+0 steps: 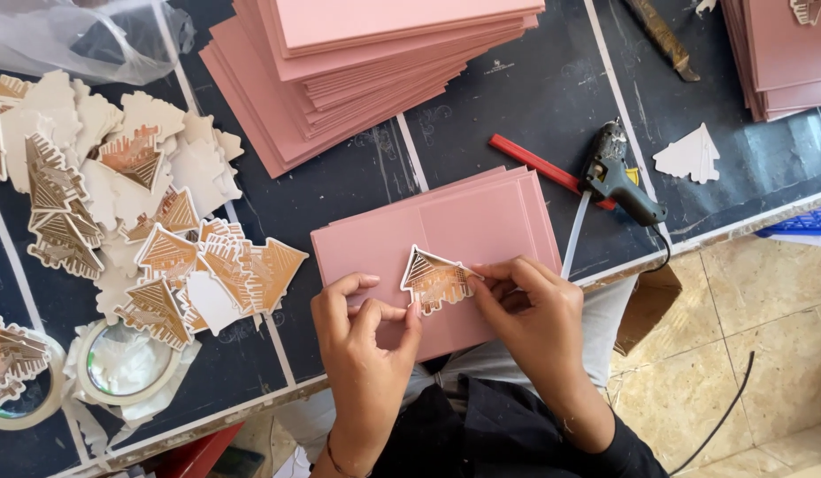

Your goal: Gluing decorative paper cutouts onto pink invitation cards using a hot glue gun.

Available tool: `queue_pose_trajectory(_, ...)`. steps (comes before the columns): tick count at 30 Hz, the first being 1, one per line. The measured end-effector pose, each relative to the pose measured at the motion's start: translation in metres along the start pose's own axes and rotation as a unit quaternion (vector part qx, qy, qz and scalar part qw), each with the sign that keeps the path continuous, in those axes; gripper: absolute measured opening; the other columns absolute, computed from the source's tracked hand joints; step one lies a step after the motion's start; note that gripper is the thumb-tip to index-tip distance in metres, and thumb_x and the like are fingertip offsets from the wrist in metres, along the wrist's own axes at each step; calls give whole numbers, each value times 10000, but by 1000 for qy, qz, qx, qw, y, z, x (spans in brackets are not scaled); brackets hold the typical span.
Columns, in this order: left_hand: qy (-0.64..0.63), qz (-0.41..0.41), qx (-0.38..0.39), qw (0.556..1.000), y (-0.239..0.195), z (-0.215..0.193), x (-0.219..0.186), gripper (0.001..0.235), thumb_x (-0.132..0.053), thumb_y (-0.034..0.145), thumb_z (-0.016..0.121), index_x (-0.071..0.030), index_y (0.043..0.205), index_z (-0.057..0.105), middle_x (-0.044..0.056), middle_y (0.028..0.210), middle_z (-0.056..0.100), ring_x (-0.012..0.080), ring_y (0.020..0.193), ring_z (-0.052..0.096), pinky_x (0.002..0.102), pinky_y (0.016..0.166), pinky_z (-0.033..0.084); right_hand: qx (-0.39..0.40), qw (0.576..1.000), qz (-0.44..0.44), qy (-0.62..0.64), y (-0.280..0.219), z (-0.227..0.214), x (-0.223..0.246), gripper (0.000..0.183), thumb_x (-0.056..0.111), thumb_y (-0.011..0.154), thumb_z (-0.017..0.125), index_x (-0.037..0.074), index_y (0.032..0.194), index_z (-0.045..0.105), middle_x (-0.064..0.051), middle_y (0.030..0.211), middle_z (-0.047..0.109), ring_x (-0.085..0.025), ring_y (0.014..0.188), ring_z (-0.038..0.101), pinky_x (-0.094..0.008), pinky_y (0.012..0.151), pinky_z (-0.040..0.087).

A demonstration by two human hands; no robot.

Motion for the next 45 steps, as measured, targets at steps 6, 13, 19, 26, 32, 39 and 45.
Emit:
queue_pose_trajectory(6,7,-5,9,1000,1,3,2,275,-131,889,866,-121,740,635,84,1208,606,292,1061,570,371,856,535,-1,1000,-3,-8,-1,1,-2,55,87,934,834,89,990,829,14,787,727,-48,668,650,-178,614,580)
queue_pose_trajectory(13,154,-14,70,985,5,2,6,313,-383,847,890,-235,704,654,-17,1229,662,333,1121,605,541,783,489,0,998,-24,-66,2,6,-1,58,142,924,827,108,952,789,20,774,737,-78,622,682,-232,621,608)
queue_pose_trajectory(19,242,153,164,944,22,24,-14,607,14,902,494,-42,1504,540,201,1681,468,349,1522,468,462,1248,381,68,975,-33,-207,11,18,-10,120,296,926,779,270,1035,736,47,902,647,-152,678,729,-419,609,580)
queue_pose_trajectory(26,131,184,173,959,51,64,-32,731,-422,1155,428,-39,1737,206,163,1833,188,296,1703,181,525,1350,187,90,974,-82,-191,9,20,-30,200,249,972,722,145,834,621,-36,846,614,-313,661,672,-467,540,522)
queue_pose_trajectory(32,249,206,134,937,42,90,-10,1109,-867,1000,257,-76,1762,102,134,1850,141,262,1719,134,646,1347,68,81,991,-13,-103,-3,-13,-29,223,184,944,752,213,1160,706,38,775,711,-138,628,682,-309,647,571)
queue_pose_trajectory(39,200,187,159,948,47,81,-16,1154,-857,973,276,-28,1743,48,160,1844,52,296,1712,43,684,1316,32,-3,997,6,-76,-3,-54,-25,175,205,986,734,166,1156,747,40,751,680,-98,589,601,-249,630,529)
queue_pose_trajectory(45,153,222,112,956,75,22,-80,960,-692,1080,304,-31,1745,95,173,1847,125,314,1733,123,657,1382,88,-9,997,7,-73,-9,-57,-29,154,211,982,744,170,1129,765,51,743,671,-81,584,595,-235,611,513)
Point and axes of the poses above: each hand's wrist, its own y-axis towards the middle knuckle, its own z-axis out of the palm, x = y × z, the point moved 6 cm from there along y, towards the middle knuckle
